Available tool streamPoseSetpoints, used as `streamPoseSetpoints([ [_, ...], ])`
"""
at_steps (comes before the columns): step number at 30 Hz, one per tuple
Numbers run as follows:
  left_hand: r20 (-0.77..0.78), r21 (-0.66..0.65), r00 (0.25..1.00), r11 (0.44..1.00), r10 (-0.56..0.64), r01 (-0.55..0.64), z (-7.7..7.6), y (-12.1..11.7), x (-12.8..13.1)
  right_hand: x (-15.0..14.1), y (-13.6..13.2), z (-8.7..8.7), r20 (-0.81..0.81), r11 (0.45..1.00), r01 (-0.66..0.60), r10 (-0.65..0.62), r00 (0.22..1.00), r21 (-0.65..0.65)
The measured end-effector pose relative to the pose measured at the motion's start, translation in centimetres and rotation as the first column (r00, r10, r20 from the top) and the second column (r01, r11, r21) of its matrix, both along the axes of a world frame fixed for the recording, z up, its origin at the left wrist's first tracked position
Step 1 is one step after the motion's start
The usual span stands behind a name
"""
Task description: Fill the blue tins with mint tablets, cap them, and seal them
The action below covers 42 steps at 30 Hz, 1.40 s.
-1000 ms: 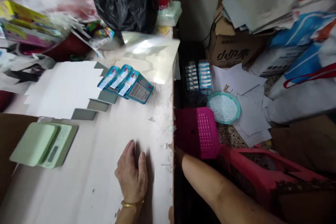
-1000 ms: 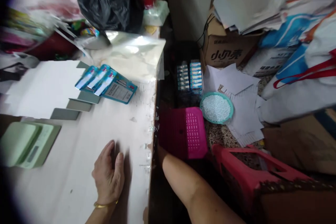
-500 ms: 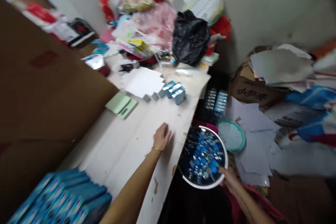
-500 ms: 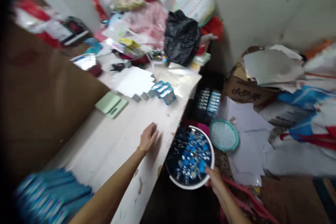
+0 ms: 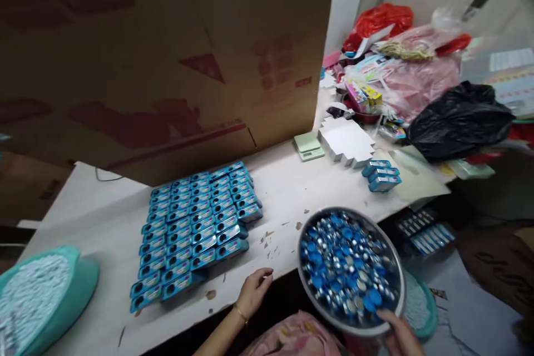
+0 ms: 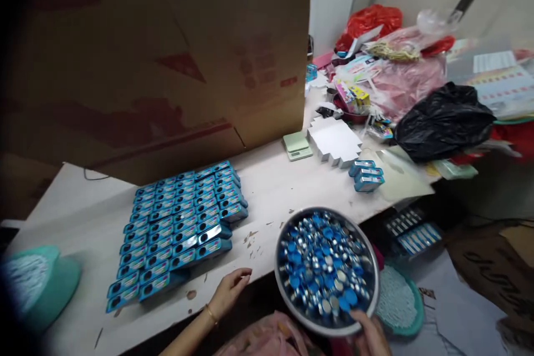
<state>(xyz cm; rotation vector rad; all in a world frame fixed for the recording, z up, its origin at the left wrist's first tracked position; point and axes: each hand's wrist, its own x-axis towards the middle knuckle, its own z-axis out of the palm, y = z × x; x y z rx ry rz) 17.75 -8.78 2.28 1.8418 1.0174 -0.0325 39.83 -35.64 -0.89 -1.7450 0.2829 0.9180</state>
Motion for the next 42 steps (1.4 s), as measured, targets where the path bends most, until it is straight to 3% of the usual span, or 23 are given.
streamPoseSetpoints([
  [3,0.049,-0.031,0.998,0.999,0.029,-0.028,1.1,0.5,-2.5,-0.1,9.0,1.0,-0.090,0.981,0.049,-0.033,0.995,0.186],
  [6,0.099,-0.021,0.995,1.000,-0.004,0.007,2.5,1.4,-5.1,-0.1,17.9,1.9,-0.026,0.987,0.012,-0.008,1.000,0.158],
  [8,0.107,-0.009,0.994,1.000,-0.002,0.003,3.2,2.4,-7.4,0.0,22.0,2.2,0.010,0.992,-0.016,0.014,1.000,0.123],
  [11,0.075,-0.033,0.995,0.998,0.062,-0.060,3.7,4.3,-11.3,0.0,23.9,2.8,0.050,0.995,-0.094,0.092,0.994,0.045],
  [15,0.068,-0.119,0.986,0.983,0.152,-0.143,4.1,6.3,-15.0,-0.9,22.8,5.0,0.123,0.948,-0.296,0.310,0.943,-0.120],
  [17,0.080,-0.160,0.981,0.974,0.178,-0.163,4.7,6.9,-15.5,-1.4,23.5,6.3,0.308,0.856,-0.450,0.513,0.801,-0.255],
  [19,0.094,-0.179,0.975,0.967,0.200,-0.181,5.7,7.3,-15.0,-1.6,25.9,7.0,0.511,0.687,-0.558,0.723,0.464,-0.465],
  [21,0.123,-0.193,0.968,0.962,0.218,-0.192,7.0,7.6,-13.9,-1.5,29.1,6.9,0.518,0.483,-0.546,0.849,0.103,-0.684],
  [22,0.142,-0.204,0.965,0.960,0.222,-0.191,7.6,7.8,-13.2,-1.3,30.7,6.4,0.456,0.391,-0.521,0.890,0.004,-0.758],
  [24,0.185,-0.234,0.955,0.954,0.232,-0.187,8.6,8.1,-11.6,-1.0,33.0,5.1,0.309,0.226,-0.465,0.945,-0.110,-0.856],
  [25,0.206,-0.252,0.947,0.948,0.247,-0.192,8.9,8.3,-10.8,-0.7,33.6,4.3,0.263,0.170,-0.441,0.952,-0.158,-0.881],
  [27,0.236,-0.308,0.917,0.920,0.322,-0.243,9.2,8.5,-9.1,0.3,33.8,2.5,0.253,0.124,-0.428,0.932,-0.261,-0.895],
  [29,0.231,-0.411,0.859,0.846,0.457,-0.340,9.1,8.8,-7.1,2.0,33.5,0.8,0.319,0.124,-0.504,0.892,-0.322,-0.855],
  [31,0.193,-0.555,0.769,0.714,0.610,-0.427,8.8,9.3,-4.8,4.1,33.4,-0.3,0.433,0.156,-0.649,0.853,-0.291,-0.744],
  [34,0.152,-0.777,0.584,0.462,0.797,-0.428,8.5,10.8,-1.2,6.4,34.6,-0.1,0.616,0.326,-0.799,0.784,-0.069,-0.505],
  [36,0.142,-0.907,0.464,0.303,0.874,-0.293,8.1,12.0,1.0,6.4,35.9,1.7,0.675,0.442,-0.809,0.734,0.077,-0.388],
  [37,0.124,-0.953,0.417,0.225,0.900,-0.202,7.9,12.6,2.0,5.7,36.6,3.0,0.694,0.472,-0.810,0.711,0.116,-0.348],
  [38,0.098,-0.982,0.382,0.152,0.919,-0.115,7.6,13.2,3.0,4.6,37.3,4.5,0.716,0.467,-0.827,0.688,0.118,-0.312],
  [39,0.068,-0.995,0.355,0.088,0.932,-0.040,7.4,13.7,3.8,3.1,37.9,5.9,0.740,0.425,-0.861,0.666,0.090,-0.278],
  [42,0.018,-0.993,0.315,-0.020,0.949,0.117,6.7,14.9,5.0,-2.6,39.4,9.2,0.820,0.182,-0.934,0.548,-0.164,-0.308],
])
